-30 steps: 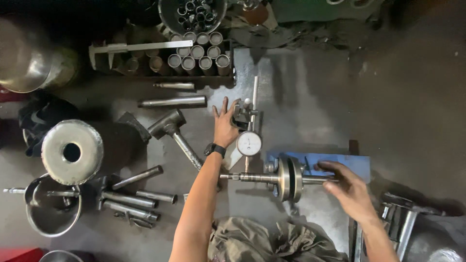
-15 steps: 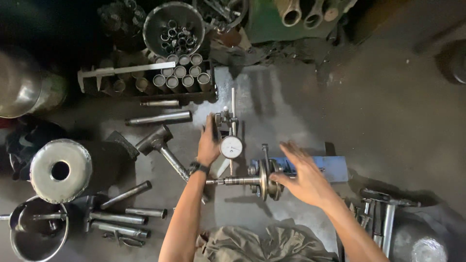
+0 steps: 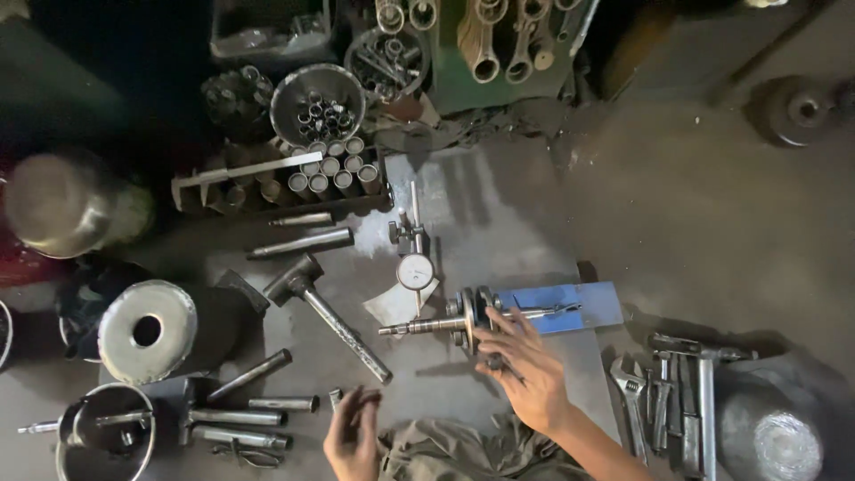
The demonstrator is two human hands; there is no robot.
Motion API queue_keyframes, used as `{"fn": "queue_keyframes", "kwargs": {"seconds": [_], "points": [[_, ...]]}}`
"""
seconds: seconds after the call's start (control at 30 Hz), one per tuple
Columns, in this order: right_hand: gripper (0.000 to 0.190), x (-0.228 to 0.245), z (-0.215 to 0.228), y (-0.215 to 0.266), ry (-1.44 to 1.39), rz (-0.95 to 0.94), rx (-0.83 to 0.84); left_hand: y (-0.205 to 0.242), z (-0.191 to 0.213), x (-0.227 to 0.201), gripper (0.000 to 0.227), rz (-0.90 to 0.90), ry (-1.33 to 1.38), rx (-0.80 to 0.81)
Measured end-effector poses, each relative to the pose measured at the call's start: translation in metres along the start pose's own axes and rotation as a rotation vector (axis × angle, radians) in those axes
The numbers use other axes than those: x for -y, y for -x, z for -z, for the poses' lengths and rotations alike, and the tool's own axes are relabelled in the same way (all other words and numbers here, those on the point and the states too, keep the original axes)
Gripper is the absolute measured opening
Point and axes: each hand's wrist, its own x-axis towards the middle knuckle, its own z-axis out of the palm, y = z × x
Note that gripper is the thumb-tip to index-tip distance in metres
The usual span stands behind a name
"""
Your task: The person assembles a metal shaft with circular discs, repeatedly placing the assembly on a dial indicator stand to check alignment. They also use a hammer to strike a metal piece on an anvil and handle various cylindrical metal parts from a red basket.
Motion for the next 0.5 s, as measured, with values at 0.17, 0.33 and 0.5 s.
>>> {"fn": "queue_keyframes", "kwargs": {"seconds": [0.17, 0.33, 0.5], "points": [[0.022, 0.000, 0.006, -0.007, 0.013, 0.000, 0.002, -0.038, -0.030, -0.118, 0.030, -0.329, -0.060, -0.193], [0.022, 0.078, 0.057, -0.058, -0.251, -0.294, 0.043, -0.080, -0.089, -0.178, 0.042, 0.202, 0.436, -0.096], [0.016, 0.131, 0.103, -0.118, -0.339, 0.031, 0.230, -0.056, -0.170, -0.176, 0.075, 0.777, 1.086, 0.777]]}}
